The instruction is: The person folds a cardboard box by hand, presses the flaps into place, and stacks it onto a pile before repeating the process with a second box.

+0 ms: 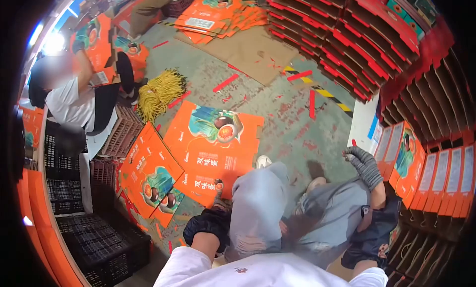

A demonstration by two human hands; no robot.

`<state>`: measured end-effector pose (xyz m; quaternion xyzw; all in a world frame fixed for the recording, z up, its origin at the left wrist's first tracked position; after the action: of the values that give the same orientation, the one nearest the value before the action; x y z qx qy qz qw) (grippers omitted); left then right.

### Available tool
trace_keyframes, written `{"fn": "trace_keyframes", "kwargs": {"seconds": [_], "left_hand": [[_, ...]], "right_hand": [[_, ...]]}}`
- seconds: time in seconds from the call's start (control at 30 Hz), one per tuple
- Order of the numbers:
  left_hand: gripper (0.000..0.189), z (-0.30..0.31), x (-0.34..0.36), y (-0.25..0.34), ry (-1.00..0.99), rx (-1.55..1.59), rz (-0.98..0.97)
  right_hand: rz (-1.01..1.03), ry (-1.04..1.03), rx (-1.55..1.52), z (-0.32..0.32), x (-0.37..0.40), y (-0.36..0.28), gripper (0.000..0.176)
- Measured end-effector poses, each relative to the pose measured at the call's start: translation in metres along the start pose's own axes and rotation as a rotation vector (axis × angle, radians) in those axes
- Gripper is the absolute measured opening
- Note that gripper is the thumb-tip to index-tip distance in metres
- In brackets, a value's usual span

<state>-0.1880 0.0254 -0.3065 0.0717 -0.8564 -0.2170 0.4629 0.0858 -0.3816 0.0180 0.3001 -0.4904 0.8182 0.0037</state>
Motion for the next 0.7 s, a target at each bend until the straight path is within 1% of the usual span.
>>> {"fn": "trace_keyframes", "kwargs": {"seconds": [0.1,0.13,0.17,0.2,0.23,0.33,0.4,0.43,0.53,0.6,0.63,0.7], "left_hand": [[0.064,0.003,0.029,-0.006,-0.142,-0.009,-0.005],[0.064,-0.005,0.044,-0.003,-0.197,-0.001,-0.023],[0.064,-0.015,0.055,0.002,-0.258,0.103,-0.055],[0.064,-0.041,0.074,0.011,-0.320,0.245,-0.074],[0.061,-0.065,0.089,0.022,-0.372,0.462,-0.070],[0.051,0.003,0.022,0.033,-0.358,-0.277,-0.608],[0.042,-0.038,0.054,0.058,-0.305,0.229,-0.437],[0.038,-0.068,0.075,0.070,-0.277,0.478,-0.342],[0.031,-0.114,0.105,0.088,-0.264,0.513,-0.391],[0.016,-0.132,0.116,0.085,-0.490,0.583,-0.334],[0.015,-0.154,0.144,0.081,-0.449,0.591,-0.307],[0.022,-0.187,0.186,0.067,-0.518,0.425,-0.455]], "right_hand": [[0.058,0.079,0.174,0.003,-0.002,-0.001,0.023],[0.066,0.102,0.245,0.001,0.002,-0.006,0.024],[0.075,0.121,0.318,-0.002,0.006,-0.014,0.024],[0.090,0.139,0.391,-0.006,0.008,-0.020,0.024],[0.128,0.161,0.433,-0.009,0.011,-0.022,0.024],[0.189,0.172,0.542,-0.013,0.020,-0.024,0.024],[0.231,0.186,0.565,-0.011,0.025,-0.020,0.026],[0.253,0.199,0.575,-0.009,0.026,-0.014,0.026],[0.332,0.235,0.620,-0.007,0.030,-0.006,0.027],[0.342,0.244,0.647,-0.004,0.039,-0.005,0.027],[0.328,0.244,0.654,-0.006,0.044,-0.009,0.027],[0.334,0.255,0.685,-0.007,0.052,-0.013,0.029]]}}
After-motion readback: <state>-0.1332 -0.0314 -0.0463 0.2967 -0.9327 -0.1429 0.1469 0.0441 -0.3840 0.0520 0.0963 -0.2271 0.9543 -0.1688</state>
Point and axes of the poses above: each hand's wrist, its own x-axis away from the middle knuckle, its own z-axis out of the back of the hand, y = z × x, the point moved 4 cm from there along -x, towards the middle knuckle, and after that the axes turned 15 degrees about -z, right-handed, at the moved point
